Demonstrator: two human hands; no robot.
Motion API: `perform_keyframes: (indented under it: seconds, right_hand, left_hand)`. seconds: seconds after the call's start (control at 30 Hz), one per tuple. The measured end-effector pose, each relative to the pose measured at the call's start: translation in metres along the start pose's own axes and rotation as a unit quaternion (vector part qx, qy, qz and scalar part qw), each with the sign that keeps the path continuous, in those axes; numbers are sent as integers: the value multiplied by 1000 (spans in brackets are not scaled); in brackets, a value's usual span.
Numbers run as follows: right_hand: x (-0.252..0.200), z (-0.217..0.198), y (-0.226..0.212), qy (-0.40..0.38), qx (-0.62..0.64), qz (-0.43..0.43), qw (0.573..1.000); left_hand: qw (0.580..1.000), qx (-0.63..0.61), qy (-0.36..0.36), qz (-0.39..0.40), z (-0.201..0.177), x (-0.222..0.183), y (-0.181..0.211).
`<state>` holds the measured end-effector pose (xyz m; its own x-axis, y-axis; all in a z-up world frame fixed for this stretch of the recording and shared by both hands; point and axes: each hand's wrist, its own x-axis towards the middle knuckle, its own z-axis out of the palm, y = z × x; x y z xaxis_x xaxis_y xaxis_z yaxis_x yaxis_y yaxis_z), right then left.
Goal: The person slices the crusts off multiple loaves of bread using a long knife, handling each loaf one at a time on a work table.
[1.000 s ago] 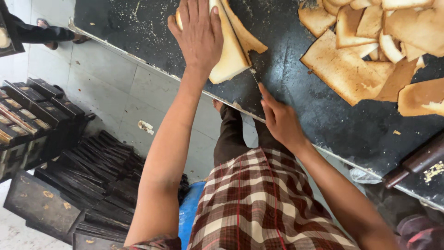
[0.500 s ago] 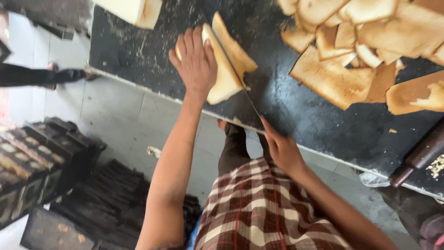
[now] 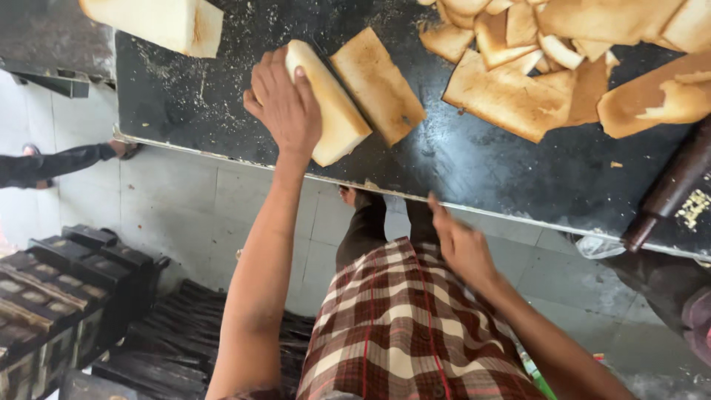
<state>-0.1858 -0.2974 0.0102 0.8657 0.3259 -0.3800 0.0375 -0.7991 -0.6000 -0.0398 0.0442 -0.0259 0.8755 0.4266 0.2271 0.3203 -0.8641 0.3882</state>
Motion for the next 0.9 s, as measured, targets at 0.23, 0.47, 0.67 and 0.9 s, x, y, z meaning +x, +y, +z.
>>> perform_keyframes:
  seconds: [0.23,0.47,0.67,0.9]
  right_hand:
    - [21,-58,-52,142,87,-52,985]
    - [28,-61,-72,105,117,-177,972]
    - [46,-54,-91,79,92,-188,975]
    - [47,-43,-86,-32,0,-60,998]
  left_hand:
    - [937,-345,38,-24,-13,-40,-80]
    - [756,-589,36,-284,7,-41,-40]
    - [812,-551,43,-188,17,-12,-4]
    - [996,14,68,63,2,0,15]
